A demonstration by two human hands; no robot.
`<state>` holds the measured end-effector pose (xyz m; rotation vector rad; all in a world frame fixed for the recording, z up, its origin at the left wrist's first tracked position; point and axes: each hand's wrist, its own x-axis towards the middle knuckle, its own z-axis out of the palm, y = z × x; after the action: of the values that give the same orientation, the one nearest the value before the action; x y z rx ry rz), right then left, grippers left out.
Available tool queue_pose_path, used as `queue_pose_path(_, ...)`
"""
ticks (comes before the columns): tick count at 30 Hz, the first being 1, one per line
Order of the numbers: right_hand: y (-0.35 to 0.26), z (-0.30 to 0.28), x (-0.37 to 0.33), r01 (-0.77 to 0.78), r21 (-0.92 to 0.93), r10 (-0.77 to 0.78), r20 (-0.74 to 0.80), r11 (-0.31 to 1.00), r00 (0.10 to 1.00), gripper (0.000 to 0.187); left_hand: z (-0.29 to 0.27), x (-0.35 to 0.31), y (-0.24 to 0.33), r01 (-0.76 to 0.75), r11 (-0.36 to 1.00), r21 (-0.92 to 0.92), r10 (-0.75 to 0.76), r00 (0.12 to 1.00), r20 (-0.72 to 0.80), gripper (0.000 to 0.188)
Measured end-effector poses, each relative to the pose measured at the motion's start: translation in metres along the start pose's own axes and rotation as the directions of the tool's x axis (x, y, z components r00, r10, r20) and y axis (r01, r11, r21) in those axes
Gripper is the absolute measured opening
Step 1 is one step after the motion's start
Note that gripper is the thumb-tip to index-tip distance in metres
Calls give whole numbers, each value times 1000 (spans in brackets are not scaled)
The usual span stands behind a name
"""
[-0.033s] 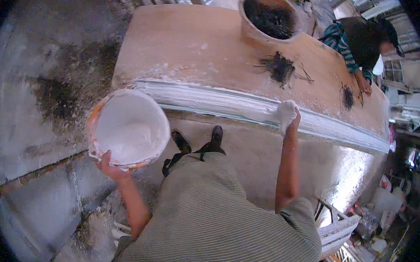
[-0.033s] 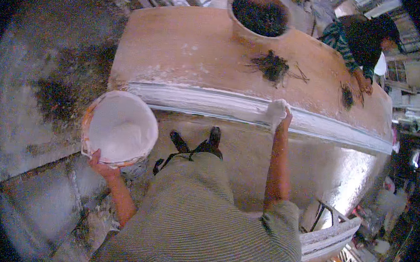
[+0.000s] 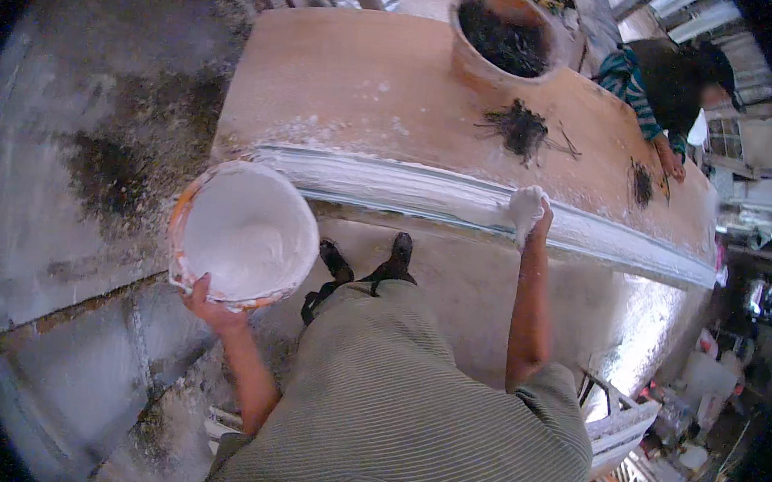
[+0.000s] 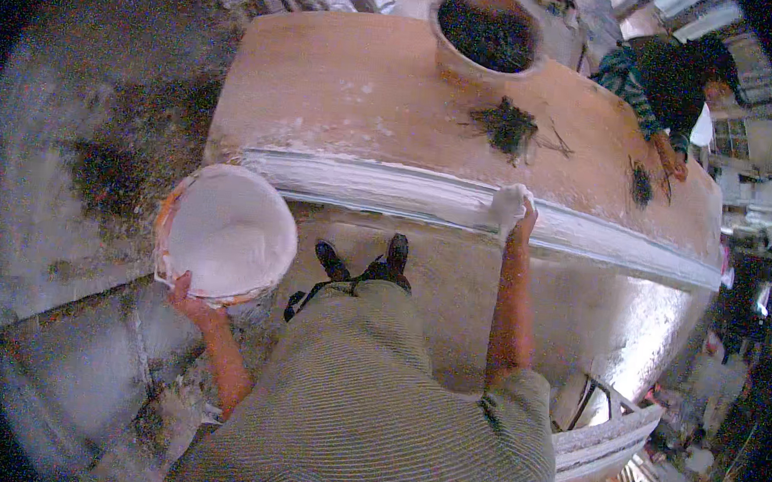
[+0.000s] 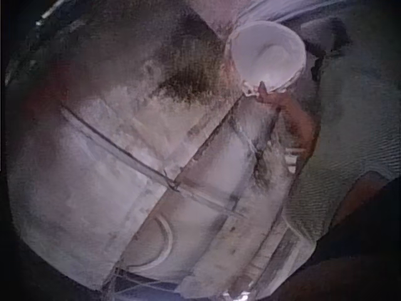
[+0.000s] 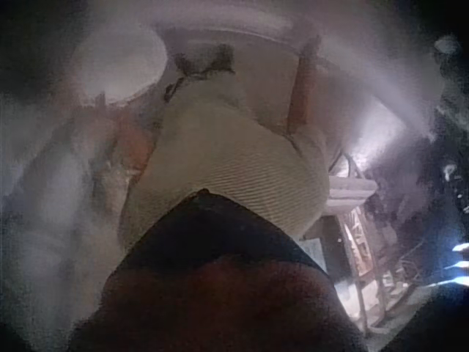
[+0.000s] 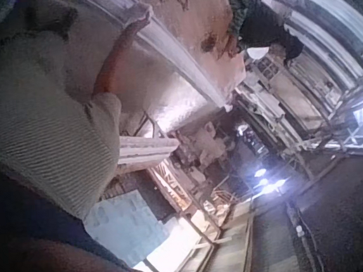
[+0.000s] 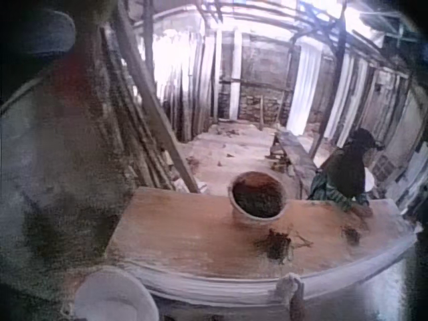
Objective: The person applies a white paste-like substance along the edge of a large curved wooden object using their hands. They repeatedly scoop the material from a bucket and smooth it along the seam. Another person is visible working nearby on a different section.
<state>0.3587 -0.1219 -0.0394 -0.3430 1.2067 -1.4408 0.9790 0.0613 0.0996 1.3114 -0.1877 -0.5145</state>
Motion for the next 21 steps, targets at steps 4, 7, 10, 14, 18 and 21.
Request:
queue_pose_path(4,49,90,-7,160,-325,-166,9,932,986,34,36,-25,27,46,996,-72,-50,997,-61,66)
queue_pose_path(7,100,182,-16,282,-413,-251,129,866,960,36,35,-18,24,26,997,-76,-38,987,-156,65)
queue_pose_path(10,154,252,-31,335,-462,-212,297,821,931,35,17,-3,17,41,995,-93,-53,990,-129,64)
queue_pose_path(14,221,344,-63,321,-604,-268,180,729,946,32,-32,14,-13,142,983,-118,-165,963,-211,64)
queue_pose_path(18,255,410,-79,287,-620,-185,226,730,957,29,-34,21,-3,133,985,-106,-149,976,-160,63)
queue_pose_path(21,278,442,-81,288,-643,-162,249,710,955,24,-69,36,-34,176,973,-147,-191,977,-93,62)
